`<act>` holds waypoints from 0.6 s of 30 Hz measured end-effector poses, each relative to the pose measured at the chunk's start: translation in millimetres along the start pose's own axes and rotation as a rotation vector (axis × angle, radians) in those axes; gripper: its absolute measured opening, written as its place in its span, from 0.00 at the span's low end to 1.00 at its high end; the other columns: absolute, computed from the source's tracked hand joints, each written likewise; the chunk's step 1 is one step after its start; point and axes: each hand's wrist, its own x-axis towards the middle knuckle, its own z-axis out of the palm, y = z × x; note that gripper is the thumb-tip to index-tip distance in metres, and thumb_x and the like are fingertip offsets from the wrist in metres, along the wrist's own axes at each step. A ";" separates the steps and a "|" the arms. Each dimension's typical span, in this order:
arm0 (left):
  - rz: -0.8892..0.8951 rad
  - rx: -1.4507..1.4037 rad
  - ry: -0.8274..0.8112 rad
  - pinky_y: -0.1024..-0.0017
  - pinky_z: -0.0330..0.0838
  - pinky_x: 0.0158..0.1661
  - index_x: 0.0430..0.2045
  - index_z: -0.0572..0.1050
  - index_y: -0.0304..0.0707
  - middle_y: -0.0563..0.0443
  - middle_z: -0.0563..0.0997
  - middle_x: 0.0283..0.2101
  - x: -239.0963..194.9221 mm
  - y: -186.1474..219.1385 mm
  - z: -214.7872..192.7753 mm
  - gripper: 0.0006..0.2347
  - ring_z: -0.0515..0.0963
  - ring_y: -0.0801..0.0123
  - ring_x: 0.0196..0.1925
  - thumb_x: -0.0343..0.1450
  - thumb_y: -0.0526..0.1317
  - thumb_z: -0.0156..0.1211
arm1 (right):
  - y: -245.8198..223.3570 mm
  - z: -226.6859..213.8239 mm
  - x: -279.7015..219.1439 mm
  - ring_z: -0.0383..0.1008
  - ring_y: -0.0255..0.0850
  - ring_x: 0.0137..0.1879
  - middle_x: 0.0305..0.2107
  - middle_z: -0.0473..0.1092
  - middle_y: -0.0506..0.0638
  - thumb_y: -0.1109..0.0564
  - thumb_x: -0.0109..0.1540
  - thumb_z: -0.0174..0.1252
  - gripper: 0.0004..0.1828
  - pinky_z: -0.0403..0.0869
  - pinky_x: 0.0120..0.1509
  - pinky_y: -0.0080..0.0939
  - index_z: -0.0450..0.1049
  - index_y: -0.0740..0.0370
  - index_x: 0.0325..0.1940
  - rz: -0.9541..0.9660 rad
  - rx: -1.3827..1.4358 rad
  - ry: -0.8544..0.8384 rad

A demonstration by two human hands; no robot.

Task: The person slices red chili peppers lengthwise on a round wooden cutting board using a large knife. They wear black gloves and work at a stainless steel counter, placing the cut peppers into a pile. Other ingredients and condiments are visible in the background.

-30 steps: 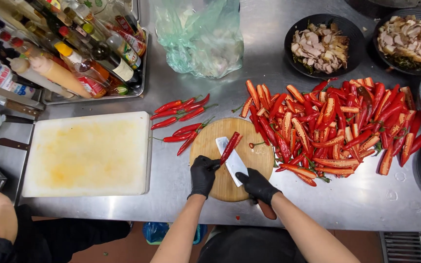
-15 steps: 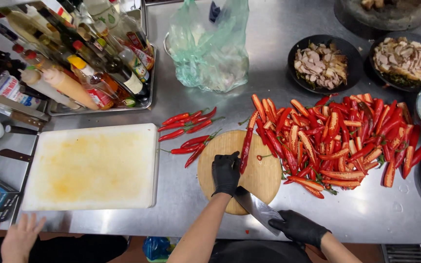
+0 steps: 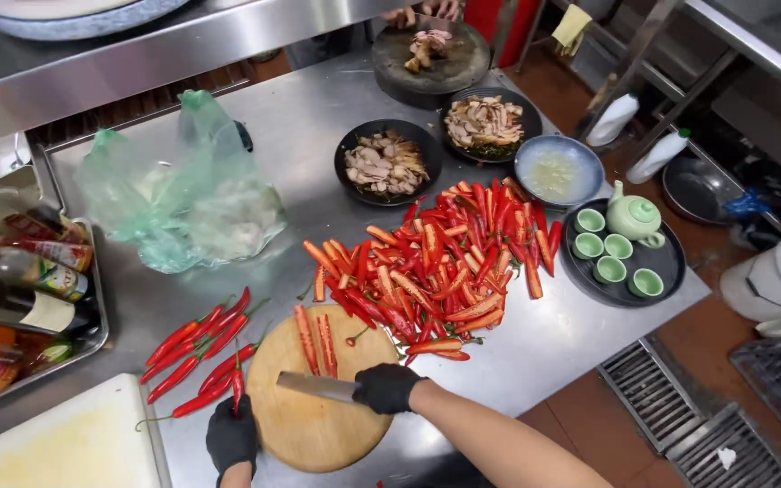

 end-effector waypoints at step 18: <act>0.608 0.078 0.142 0.62 0.80 0.36 0.36 0.86 0.55 0.52 0.79 0.30 -96.5 100.9 32.9 0.11 0.81 0.57 0.37 0.69 0.55 0.65 | 61.2 60.7 55.6 0.82 0.54 0.46 0.33 0.78 0.57 0.47 0.64 0.47 0.30 0.81 0.50 0.55 0.59 0.58 0.69 -0.087 -0.221 0.426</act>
